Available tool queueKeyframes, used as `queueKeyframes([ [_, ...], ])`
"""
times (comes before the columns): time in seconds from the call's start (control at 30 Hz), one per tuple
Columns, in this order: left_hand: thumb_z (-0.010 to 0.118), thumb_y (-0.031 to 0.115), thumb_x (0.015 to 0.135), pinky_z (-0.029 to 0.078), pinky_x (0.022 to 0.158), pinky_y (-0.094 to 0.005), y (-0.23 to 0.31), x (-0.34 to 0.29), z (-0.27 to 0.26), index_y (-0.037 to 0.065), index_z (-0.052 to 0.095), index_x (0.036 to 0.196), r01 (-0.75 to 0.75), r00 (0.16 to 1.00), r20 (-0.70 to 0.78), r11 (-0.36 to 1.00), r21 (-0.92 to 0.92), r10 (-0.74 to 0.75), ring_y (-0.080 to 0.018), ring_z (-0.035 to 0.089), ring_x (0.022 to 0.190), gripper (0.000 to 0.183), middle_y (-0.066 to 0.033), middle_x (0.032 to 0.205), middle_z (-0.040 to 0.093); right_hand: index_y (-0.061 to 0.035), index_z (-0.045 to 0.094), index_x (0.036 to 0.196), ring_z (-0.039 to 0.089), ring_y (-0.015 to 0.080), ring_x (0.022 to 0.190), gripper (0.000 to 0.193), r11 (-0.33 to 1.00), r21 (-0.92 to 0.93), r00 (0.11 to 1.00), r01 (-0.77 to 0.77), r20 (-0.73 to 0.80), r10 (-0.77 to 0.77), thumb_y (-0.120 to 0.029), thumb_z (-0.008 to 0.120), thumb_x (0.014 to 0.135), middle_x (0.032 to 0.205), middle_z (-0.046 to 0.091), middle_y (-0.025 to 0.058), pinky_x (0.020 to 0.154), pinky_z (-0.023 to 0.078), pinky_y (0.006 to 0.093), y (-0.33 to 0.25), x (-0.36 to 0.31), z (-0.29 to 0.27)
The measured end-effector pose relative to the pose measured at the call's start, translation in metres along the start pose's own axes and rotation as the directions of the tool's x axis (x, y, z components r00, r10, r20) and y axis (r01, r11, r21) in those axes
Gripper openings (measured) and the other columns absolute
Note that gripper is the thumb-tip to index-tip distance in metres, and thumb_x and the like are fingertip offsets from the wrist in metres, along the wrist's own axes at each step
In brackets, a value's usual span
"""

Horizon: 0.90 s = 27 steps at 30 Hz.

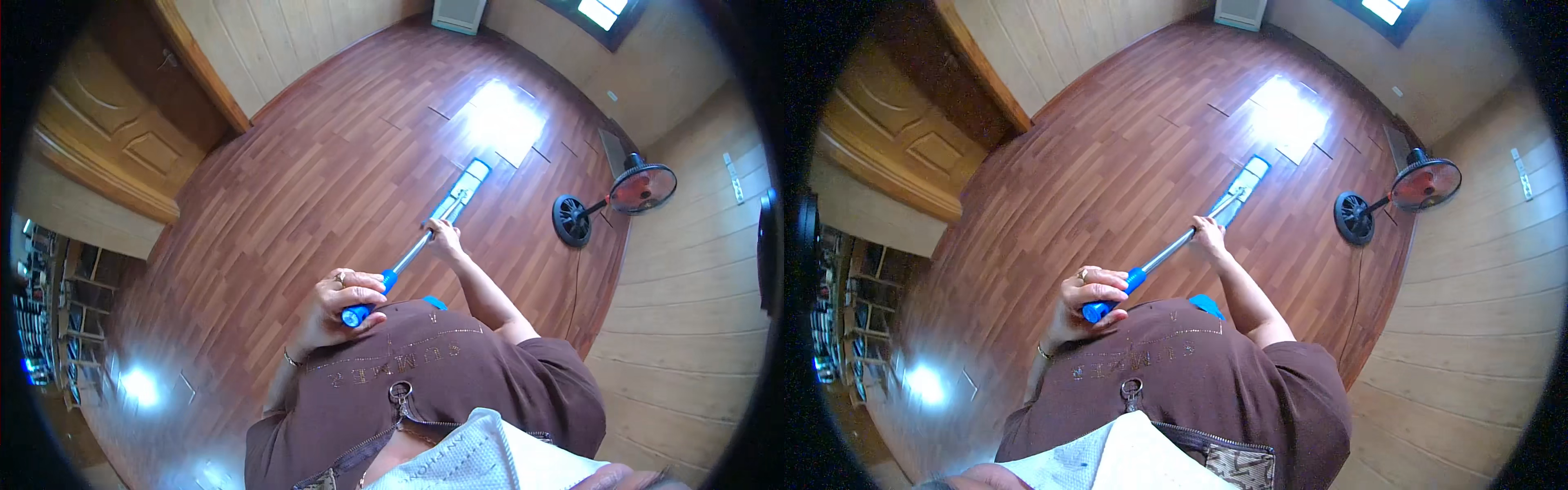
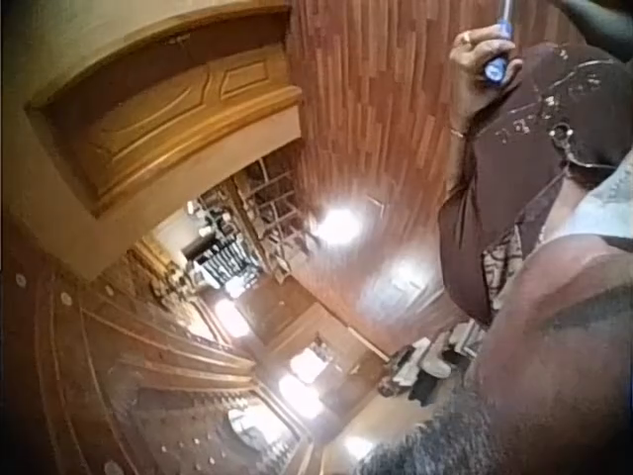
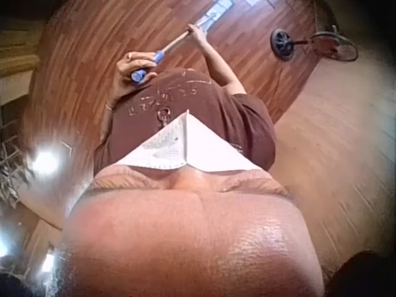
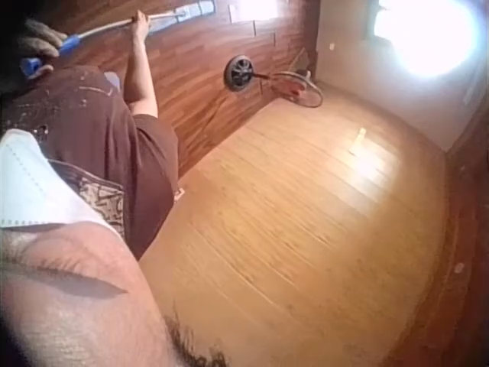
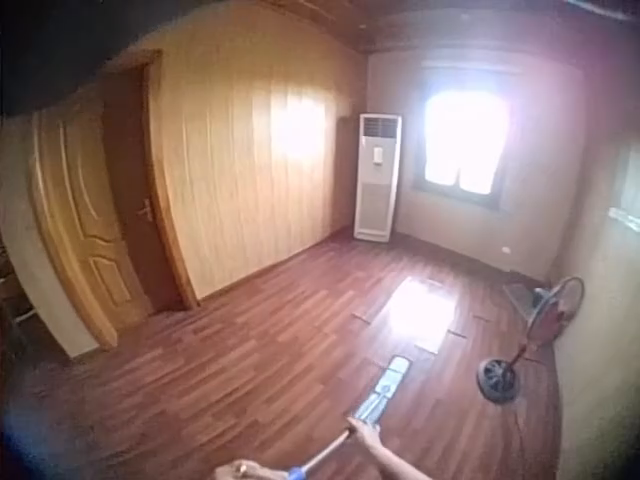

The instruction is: Mopping a wooden floor in a large room using a flat mop.

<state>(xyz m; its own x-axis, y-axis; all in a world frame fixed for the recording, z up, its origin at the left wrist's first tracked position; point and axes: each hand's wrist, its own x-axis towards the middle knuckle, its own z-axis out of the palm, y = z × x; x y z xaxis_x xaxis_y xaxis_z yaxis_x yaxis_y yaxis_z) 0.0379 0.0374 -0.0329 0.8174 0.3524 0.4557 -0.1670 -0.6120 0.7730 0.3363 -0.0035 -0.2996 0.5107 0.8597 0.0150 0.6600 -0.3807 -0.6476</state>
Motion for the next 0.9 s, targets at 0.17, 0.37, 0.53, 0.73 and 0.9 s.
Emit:
queueKeyframes([
  [0.17,0.08,0.006,0.066,0.047,0.091,-0.0406,-0.005,0.015,-0.009,0.005,0.068,0.088,0.048,0.998,0.058,0.977,-0.208,-0.037,-0.0279,0.064,0.099,0.025,-0.0101,0.097,0.068,-0.0137,0.06,0.085,0.057,0.0317,0.097,0.027,0.99,-0.131,0.993,0.06,-0.098,-0.073,-0.037,0.072,0.077,0.087,0.061,0.0086,0.08,0.042,0.047,0.009,-0.032,-0.019],
  [0.37,0.078,0.001,0.068,0.044,0.099,-0.0456,-0.013,0.026,-0.022,0.004,0.066,0.089,0.09,0.992,0.111,0.95,-0.298,-0.059,-0.0282,0.063,0.101,0.024,-0.0114,0.099,0.067,-0.0106,0.058,0.085,0.056,0.0333,0.096,0.019,1.0,-0.031,0.987,-0.002,-0.164,-0.004,-0.025,0.067,0.078,0.089,0.06,0.0102,0.08,0.041,0.0463,0.008,-0.046,-0.01],
  [0.53,0.077,0.004,0.072,0.042,0.1,-0.0443,-0.015,0.033,-0.025,0.006,0.065,0.094,0.189,0.982,0.081,0.931,-0.311,-0.172,-0.0292,0.058,0.11,0.025,-0.0103,0.106,0.065,-0.0131,0.057,0.091,0.054,0.0299,0.102,0.021,0.998,-0.058,0.997,0.005,-0.071,-0.009,-0.009,0.059,0.071,0.095,0.059,0.008,0.086,0.037,0.0431,0.01,-0.022,-0.018],
  [0.73,0.077,0.015,0.076,0.044,0.095,-0.0408,-0.034,0.066,-0.015,0.007,0.064,0.099,0.157,0.988,0.03,0.965,-0.209,-0.154,-0.0295,0.057,0.111,0.027,-0.0108,0.111,0.064,-0.0151,0.058,0.101,0.05,0.0326,0.11,0.027,0.981,-0.178,0.988,0.074,-0.118,-0.096,-0.014,0.065,0.075,0.107,0.058,0.0088,0.085,0.04,0.0476,0.029,0.057,-0.024],
  [0.9,0.073,0.031,0.082,0.044,0.093,-0.041,-0.056,0.105,-0.011,0.009,0.059,0.106,0.152,0.988,0.024,0.986,-0.073,-0.151,-0.0309,0.057,0.111,0.035,-0.0115,0.115,0.061,-0.0162,0.056,0.104,0.05,0.0307,0.111,0.037,0.95,-0.313,1.0,0.006,0.013,-0.002,-0.005,0.064,0.07,0.111,0.055,0.0069,0.084,0.041,0.0492,0.014,0.137,-0.035],
])
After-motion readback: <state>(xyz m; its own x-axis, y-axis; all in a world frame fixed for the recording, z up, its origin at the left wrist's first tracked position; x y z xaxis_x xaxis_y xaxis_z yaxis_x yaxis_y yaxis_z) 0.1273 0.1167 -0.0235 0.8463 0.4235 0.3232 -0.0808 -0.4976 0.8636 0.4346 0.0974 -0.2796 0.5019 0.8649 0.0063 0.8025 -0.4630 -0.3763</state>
